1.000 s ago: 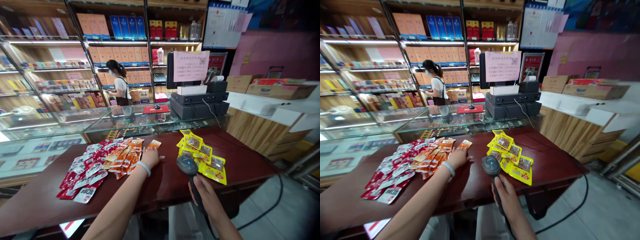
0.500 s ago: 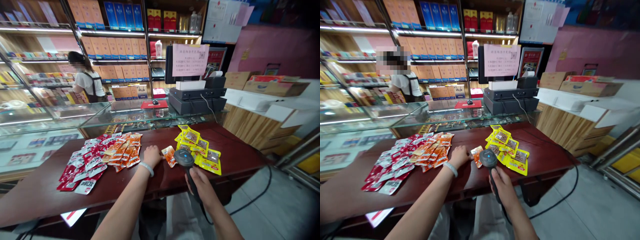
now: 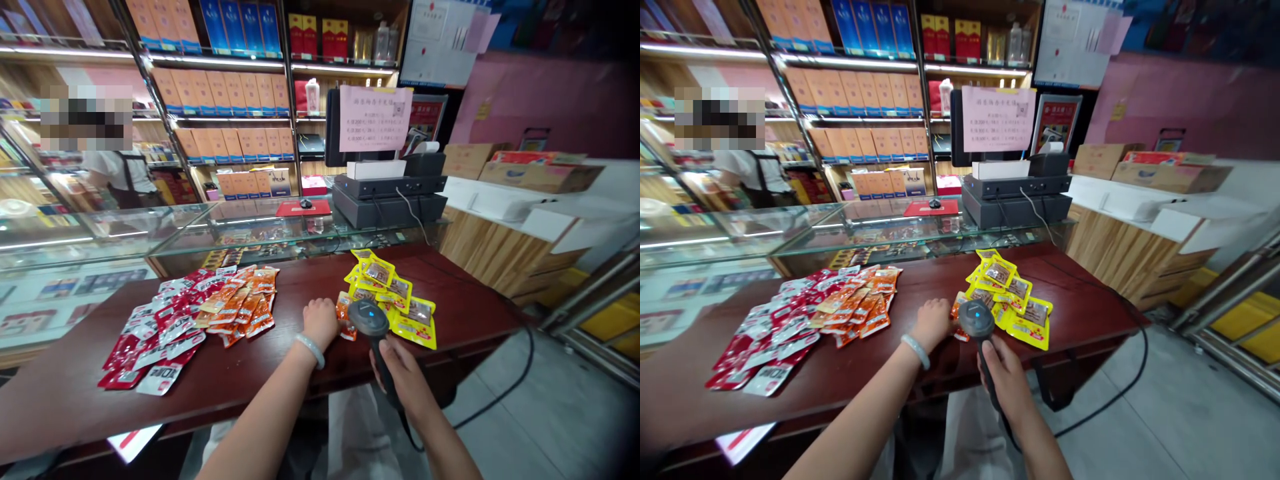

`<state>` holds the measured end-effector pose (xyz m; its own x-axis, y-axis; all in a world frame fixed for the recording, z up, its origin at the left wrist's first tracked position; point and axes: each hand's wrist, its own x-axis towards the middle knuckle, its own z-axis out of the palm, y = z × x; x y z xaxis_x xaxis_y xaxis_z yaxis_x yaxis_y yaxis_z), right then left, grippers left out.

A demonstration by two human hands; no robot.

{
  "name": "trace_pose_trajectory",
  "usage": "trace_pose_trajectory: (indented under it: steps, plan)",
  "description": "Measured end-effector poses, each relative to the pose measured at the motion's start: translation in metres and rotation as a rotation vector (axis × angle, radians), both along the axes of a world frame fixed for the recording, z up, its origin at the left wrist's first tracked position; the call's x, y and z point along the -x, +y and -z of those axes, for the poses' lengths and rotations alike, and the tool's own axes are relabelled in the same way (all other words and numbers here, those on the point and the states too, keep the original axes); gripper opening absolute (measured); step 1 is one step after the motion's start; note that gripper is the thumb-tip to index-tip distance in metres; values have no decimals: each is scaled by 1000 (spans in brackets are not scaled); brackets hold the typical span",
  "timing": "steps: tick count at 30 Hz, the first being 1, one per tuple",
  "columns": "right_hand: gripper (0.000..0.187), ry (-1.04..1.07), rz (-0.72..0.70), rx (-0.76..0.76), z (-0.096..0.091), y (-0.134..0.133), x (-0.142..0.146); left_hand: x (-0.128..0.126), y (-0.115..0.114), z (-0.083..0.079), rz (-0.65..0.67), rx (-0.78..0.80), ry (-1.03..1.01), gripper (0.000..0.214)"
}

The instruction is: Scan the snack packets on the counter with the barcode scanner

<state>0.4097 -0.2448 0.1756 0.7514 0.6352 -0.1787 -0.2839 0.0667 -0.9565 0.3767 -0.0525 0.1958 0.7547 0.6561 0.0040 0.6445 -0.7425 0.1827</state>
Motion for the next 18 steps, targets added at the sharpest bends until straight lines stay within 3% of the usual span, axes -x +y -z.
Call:
trace_pose_trajectory:
  steps: [6, 10, 14, 18]
  plan:
    - [51, 12, 33, -15, -4, 0, 4, 19, 16, 6, -66, 177, -145, 35]
    - [51, 4, -44, -21, -3, 3, 4, 33, 21, 5, -125, 175, -230, 30]
    - [48, -52, -132, -40, -5, 10, 6, 39, 20, 0, -95, 149, -312, 27]
    - [48, -47, -128, -38, 0, 9, 5, 36, 19, -7, -102, 189, -399, 27]
